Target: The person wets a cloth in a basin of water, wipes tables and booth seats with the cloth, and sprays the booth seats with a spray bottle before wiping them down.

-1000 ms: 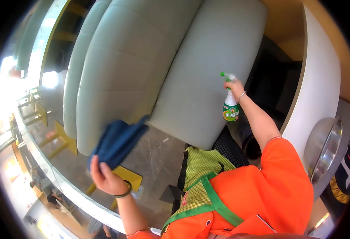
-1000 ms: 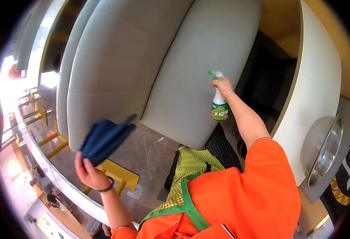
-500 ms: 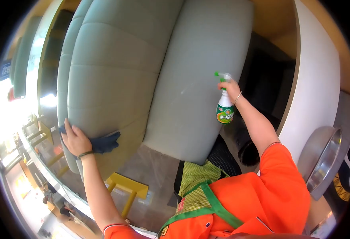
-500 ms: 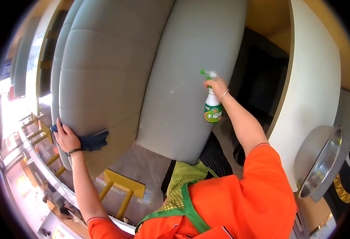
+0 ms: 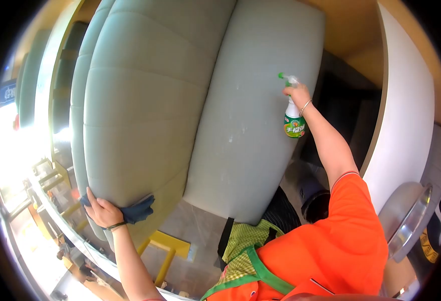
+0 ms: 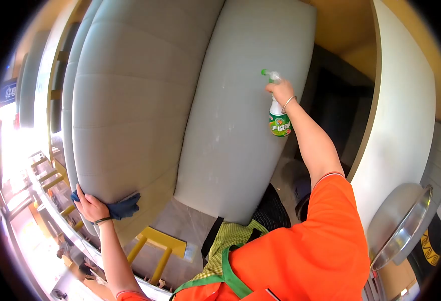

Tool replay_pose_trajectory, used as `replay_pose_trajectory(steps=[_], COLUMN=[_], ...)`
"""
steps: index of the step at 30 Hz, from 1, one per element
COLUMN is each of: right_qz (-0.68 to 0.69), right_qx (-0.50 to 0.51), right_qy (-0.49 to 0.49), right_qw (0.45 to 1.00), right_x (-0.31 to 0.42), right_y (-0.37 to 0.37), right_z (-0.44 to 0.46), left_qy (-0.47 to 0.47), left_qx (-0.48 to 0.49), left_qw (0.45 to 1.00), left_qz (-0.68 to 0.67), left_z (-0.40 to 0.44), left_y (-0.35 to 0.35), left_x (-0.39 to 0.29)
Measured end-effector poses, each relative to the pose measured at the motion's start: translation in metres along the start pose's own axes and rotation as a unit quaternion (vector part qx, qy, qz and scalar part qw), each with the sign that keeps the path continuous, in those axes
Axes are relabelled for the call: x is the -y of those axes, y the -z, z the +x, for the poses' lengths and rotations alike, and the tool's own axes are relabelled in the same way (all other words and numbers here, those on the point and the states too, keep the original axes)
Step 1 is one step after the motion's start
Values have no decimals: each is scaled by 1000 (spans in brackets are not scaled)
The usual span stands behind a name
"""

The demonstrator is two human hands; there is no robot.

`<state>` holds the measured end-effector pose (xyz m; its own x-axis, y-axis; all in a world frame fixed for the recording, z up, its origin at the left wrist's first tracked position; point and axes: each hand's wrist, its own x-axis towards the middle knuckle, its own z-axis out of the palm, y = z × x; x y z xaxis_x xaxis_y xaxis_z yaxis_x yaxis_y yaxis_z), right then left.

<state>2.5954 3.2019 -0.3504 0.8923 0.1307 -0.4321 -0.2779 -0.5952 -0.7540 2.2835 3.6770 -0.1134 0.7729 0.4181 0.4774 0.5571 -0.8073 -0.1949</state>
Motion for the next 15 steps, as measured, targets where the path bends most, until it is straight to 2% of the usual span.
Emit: replay_pose_trajectory(steps=[2, 4, 5, 7, 9, 12, 14, 15], right_qz=[-13, 74, 75, -73, -76, 1, -36, -36], right_qx=[-16, -42, -44, -108, -138, -171, -174, -179], right_qy=[10, 91, 92, 61, 63, 111, 42, 42], right_qw=[1000, 992, 992, 990, 985, 979, 983, 982], right_x=[1, 13, 18, 42, 47, 57, 65, 66], right_y=[12, 23, 30, 44, 46, 52, 61, 66], right_z=[19, 32, 38, 48, 64, 78, 85, 90], left_qy=[-3, 7, 18, 23, 25, 28, 29, 28], left_qx=[-3, 5, 15, 16, 15, 19, 26, 23], left_qw=[1000, 1000, 1000, 1000, 1000, 999, 999, 999], left_qz=[7, 11, 16, 15, 7, 18, 34, 30], left_z=[-1, 0, -1, 0, 1, 0, -1, 0], left_y=[-1, 0, 1, 1, 1, 2, 1, 0], left_x=[0, 0, -2, -4, -5, -6, -4, -4])
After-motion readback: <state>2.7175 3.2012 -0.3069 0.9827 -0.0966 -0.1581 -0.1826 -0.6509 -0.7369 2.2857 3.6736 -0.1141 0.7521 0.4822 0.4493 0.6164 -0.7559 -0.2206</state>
